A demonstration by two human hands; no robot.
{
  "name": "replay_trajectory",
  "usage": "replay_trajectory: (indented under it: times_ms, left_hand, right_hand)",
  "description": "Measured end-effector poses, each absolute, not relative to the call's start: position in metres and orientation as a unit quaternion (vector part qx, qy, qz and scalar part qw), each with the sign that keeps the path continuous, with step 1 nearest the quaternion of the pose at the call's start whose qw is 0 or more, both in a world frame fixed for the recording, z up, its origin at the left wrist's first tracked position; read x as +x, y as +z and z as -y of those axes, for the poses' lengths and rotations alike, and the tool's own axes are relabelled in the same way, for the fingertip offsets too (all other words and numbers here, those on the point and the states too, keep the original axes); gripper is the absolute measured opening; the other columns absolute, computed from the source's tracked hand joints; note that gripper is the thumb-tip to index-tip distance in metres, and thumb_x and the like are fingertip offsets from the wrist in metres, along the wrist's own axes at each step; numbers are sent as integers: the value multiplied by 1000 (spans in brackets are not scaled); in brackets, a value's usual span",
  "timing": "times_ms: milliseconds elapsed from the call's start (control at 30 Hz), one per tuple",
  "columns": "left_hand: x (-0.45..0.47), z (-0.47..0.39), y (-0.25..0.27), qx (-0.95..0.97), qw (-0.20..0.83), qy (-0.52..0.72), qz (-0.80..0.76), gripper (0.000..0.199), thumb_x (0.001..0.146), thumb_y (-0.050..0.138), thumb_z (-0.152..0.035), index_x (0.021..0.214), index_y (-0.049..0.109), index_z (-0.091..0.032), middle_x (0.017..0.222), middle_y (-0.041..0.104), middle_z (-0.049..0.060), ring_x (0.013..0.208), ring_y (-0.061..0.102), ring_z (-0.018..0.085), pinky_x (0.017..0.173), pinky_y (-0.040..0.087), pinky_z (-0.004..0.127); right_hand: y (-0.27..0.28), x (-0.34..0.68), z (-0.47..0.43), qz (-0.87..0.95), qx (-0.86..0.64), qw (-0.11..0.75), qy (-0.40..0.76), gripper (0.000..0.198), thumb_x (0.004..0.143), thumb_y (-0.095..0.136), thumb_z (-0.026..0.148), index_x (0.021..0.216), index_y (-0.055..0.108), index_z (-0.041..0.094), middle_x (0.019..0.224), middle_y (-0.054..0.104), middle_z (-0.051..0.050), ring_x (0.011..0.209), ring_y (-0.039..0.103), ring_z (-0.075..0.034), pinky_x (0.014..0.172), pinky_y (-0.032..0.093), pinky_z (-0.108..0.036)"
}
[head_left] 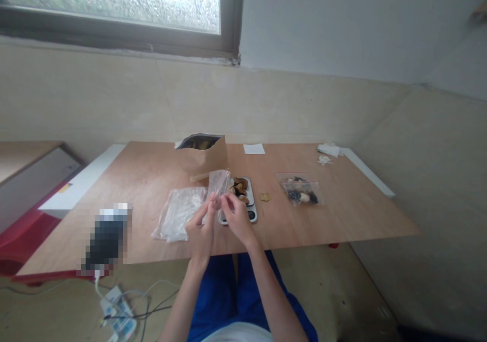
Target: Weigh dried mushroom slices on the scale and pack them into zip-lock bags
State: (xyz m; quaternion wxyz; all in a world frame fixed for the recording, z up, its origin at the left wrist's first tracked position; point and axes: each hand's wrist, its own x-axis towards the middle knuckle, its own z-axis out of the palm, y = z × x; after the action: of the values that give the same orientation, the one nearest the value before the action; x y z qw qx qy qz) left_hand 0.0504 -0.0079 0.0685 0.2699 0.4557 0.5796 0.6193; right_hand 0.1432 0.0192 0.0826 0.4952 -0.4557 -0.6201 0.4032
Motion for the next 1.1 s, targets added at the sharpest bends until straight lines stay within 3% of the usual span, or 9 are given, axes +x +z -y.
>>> replay_trajectory:
  times_ms: [133, 267, 467, 567, 700, 900, 1100]
  left_hand:
    - [44, 5, 78, 370, 236, 659, -611, 33, 81, 53, -39, 103, 68, -18, 102, 69, 6, 100, 63, 22, 91, 48, 35]
    - [34, 3, 84, 324, 218, 672, -630, 40, 77, 55, -43, 100, 69, -13, 92, 71, 8, 80, 68, 22, 73, 56, 34]
    - [30, 0, 90, 337, 208, 652, -646, 41, 78, 52, -43, 101, 68, -13, 96, 71, 9, 76, 68, 20, 67, 55, 30]
    - [24, -4, 92, 348, 201, 611, -682, 42, 79, 51, -44, 101, 69, -14, 86, 72, 8, 72, 68, 20, 63, 53, 29]
    - [18, -9, 90, 373, 191, 546, -725, 41, 80, 49, -44, 101, 69, -16, 74, 71, 5, 67, 64, 18, 61, 47, 28]
    - [20, -12, 74, 381, 226, 536, -719, 48, 78, 49, -52, 100, 70, -15, 67, 68, 2, 64, 59, 17, 57, 42, 26]
    - [25, -15, 59, 364, 273, 548, -702, 55, 74, 51, -57, 97, 70, -12, 64, 66, 2, 66, 61, 19, 59, 46, 27]
  right_hand:
    - [72, 158, -27, 562, -525, 507, 389, 22, 84, 44, 32, 66, 49, 20, 63, 58, 1, 60, 56, -14, 59, 43, -23]
    - [65, 177, -32, 552, -563, 484, 379, 23, 82, 47, 34, 66, 54, 19, 63, 59, 0, 63, 58, -15, 62, 43, -25]
    - [68, 196, -31, 642, -477, 447, 401, 30, 90, 38, 39, 84, 60, 19, 86, 64, -3, 81, 60, -15, 76, 46, -27]
    - [62, 203, -32, 654, -514, 457, 315, 33, 94, 30, 34, 94, 60, 19, 97, 61, -7, 94, 57, -17, 86, 43, -31]
    - [49, 208, -34, 701, -555, 388, 223, 20, 87, 41, 19, 97, 59, 19, 101, 57, -9, 102, 53, -21, 92, 40, -38]
    - [37, 205, -34, 734, -576, 314, 175, 28, 76, 49, 7, 102, 54, 16, 105, 56, -11, 103, 49, -25, 92, 40, -44]
    - [32, 202, -36, 725, -579, 332, 168, 26, 74, 48, 5, 96, 53, 18, 97, 59, -9, 95, 53, -24, 84, 44, -40]
